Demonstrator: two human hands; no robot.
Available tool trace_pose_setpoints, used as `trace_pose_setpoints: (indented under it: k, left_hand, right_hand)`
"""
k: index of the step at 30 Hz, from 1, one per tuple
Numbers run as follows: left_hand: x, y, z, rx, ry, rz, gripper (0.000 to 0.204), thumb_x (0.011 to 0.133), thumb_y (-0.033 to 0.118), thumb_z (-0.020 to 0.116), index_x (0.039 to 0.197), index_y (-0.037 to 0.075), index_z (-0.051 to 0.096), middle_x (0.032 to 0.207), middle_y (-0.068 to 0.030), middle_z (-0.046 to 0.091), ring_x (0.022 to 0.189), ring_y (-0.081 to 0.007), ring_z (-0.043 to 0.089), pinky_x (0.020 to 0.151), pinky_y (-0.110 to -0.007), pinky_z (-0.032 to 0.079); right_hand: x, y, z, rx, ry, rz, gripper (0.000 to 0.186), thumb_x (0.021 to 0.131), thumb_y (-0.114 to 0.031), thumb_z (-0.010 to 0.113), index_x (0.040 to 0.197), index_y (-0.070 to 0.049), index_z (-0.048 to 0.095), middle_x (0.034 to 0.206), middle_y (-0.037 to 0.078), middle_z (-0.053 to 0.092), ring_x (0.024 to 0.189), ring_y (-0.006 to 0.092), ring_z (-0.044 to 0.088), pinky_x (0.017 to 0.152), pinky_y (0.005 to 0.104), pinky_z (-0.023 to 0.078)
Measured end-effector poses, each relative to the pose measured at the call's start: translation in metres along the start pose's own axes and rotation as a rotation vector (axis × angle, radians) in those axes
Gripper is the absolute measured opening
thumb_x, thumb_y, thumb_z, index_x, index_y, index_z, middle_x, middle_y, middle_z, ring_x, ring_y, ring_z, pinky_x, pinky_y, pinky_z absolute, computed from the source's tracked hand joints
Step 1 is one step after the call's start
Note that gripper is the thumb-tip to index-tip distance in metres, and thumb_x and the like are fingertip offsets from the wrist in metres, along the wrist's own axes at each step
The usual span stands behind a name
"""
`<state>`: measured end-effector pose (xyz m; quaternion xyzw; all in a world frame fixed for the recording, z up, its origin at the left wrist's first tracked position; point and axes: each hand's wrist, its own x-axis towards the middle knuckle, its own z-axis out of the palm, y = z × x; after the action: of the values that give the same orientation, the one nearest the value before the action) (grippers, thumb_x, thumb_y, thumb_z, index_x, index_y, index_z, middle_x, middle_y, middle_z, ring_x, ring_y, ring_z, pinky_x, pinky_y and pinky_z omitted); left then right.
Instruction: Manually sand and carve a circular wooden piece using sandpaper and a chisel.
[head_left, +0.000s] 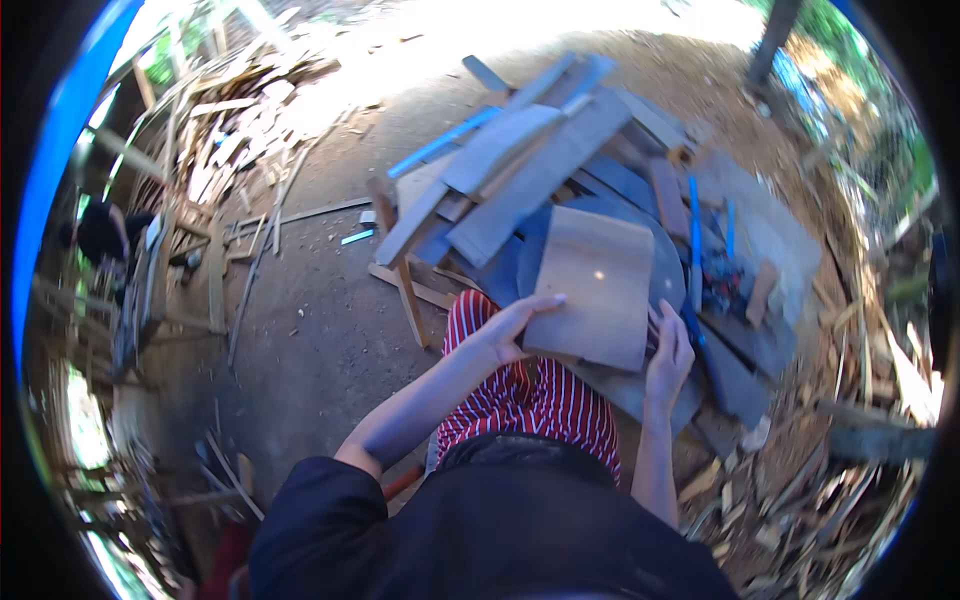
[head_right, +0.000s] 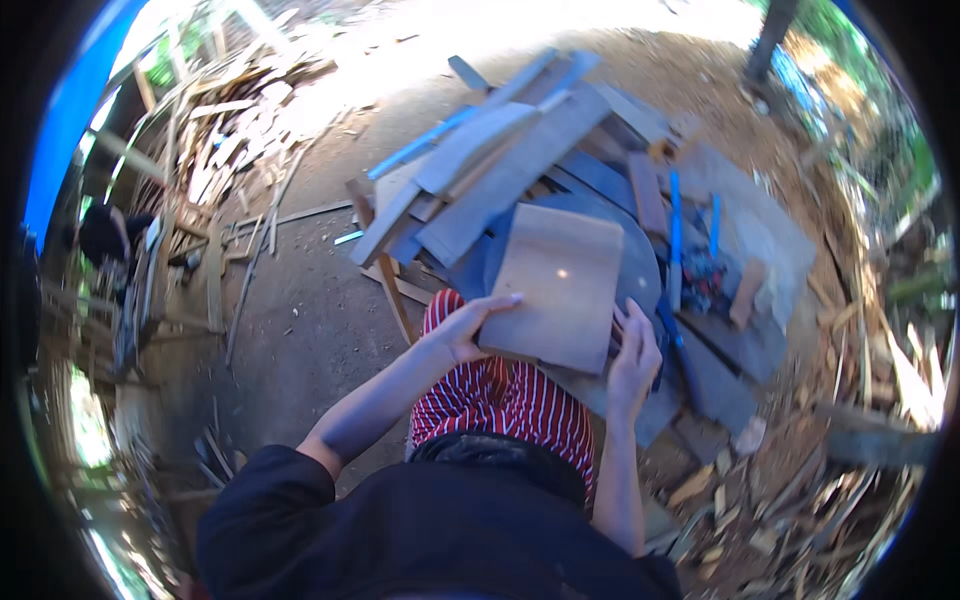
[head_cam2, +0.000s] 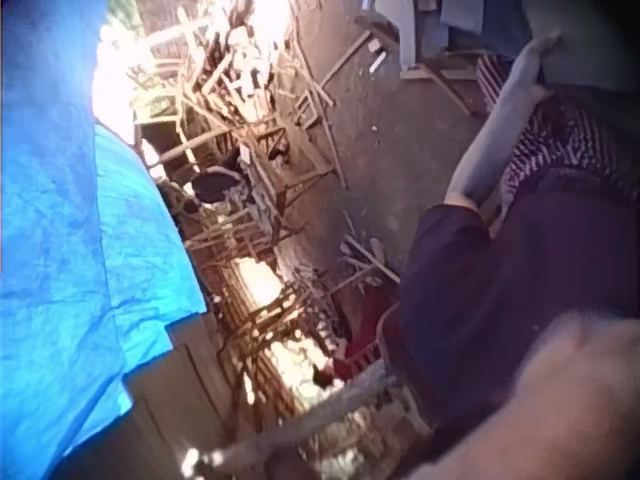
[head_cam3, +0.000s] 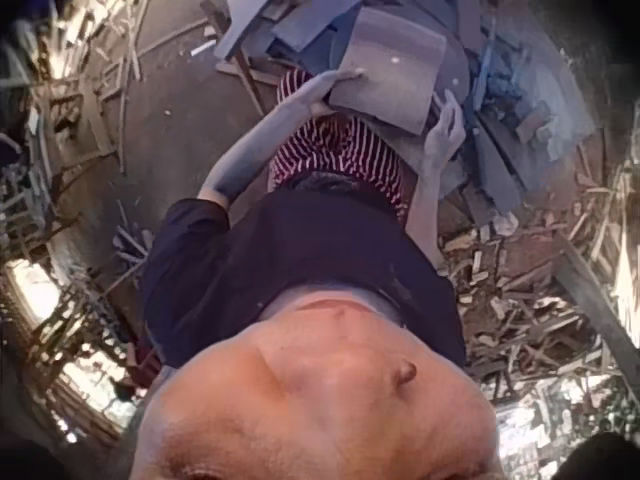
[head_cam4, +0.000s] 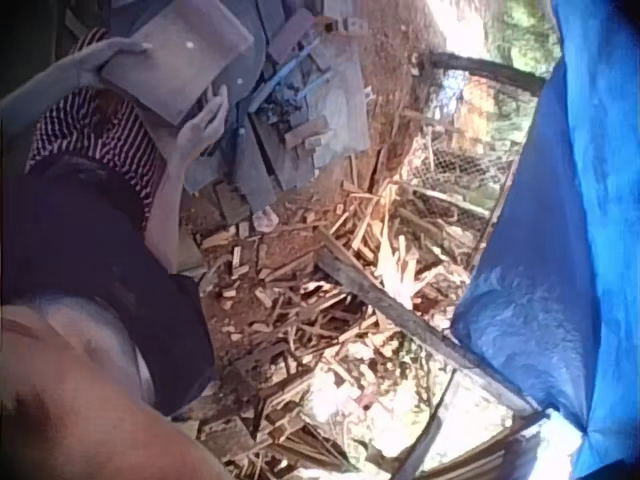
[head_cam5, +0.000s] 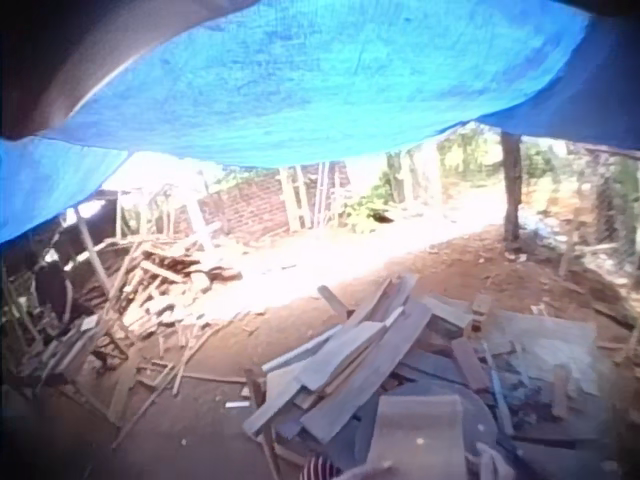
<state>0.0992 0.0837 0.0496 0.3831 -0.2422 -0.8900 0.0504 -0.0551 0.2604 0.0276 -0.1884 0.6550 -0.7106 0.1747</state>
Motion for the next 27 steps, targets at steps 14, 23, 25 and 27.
trace_pose_setpoints:
  k: [14,23,25,27]
  left_hand:
    - [-0.077,0.112,-0.041,-0.061,0.095,0.605,0.050,0.087,0.029,0.069,0.125,0.002,0.053,0.115,-0.0139,0.064,0.105,-0.0247,0.065,0.092,-0.042,0.055]
    - [-0.078,0.136,-0.117,-0.094,0.196,0.674,0.047,0.090,0.031,0.066,0.126,0.003,0.054,0.117,-0.0115,0.064,0.108,-0.0252,0.063,0.093,-0.041,0.052]
    - [-0.081,0.131,-0.123,-0.052,0.276,0.619,0.049,0.090,0.032,0.065,0.128,0.003,0.053,0.119,-0.0128,0.063,0.109,-0.0255,0.063,0.094,-0.042,0.052]
    - [-0.077,0.131,-0.113,0.018,0.248,0.559,0.049,0.091,0.031,0.064,0.129,0.003,0.051,0.120,-0.0134,0.062,0.109,-0.0258,0.063,0.094,-0.042,0.052]
  right_hand:
    - [0.022,0.050,0.047,-1.183,-0.100,-0.669,0.034,0.092,-0.016,0.057,0.125,-0.010,0.061,0.135,0.009,0.054,0.129,0.0267,0.047,0.111,0.0451,0.032]
    - [0.015,0.042,0.046,-1.117,-0.105,-0.665,0.031,0.091,-0.014,0.055,0.121,-0.008,0.064,0.130,0.011,0.059,0.124,0.0289,0.051,0.109,0.0471,0.034]
    - [0.015,0.037,0.047,-1.114,-0.094,-0.647,0.032,0.091,-0.014,0.056,0.121,-0.009,0.063,0.130,0.011,0.059,0.124,0.0287,0.051,0.109,0.0475,0.034]
    - [0.015,0.037,0.046,-1.122,-0.086,-0.624,0.033,0.090,-0.014,0.056,0.122,-0.009,0.063,0.131,0.010,0.058,0.124,0.0285,0.051,0.109,0.0480,0.034]
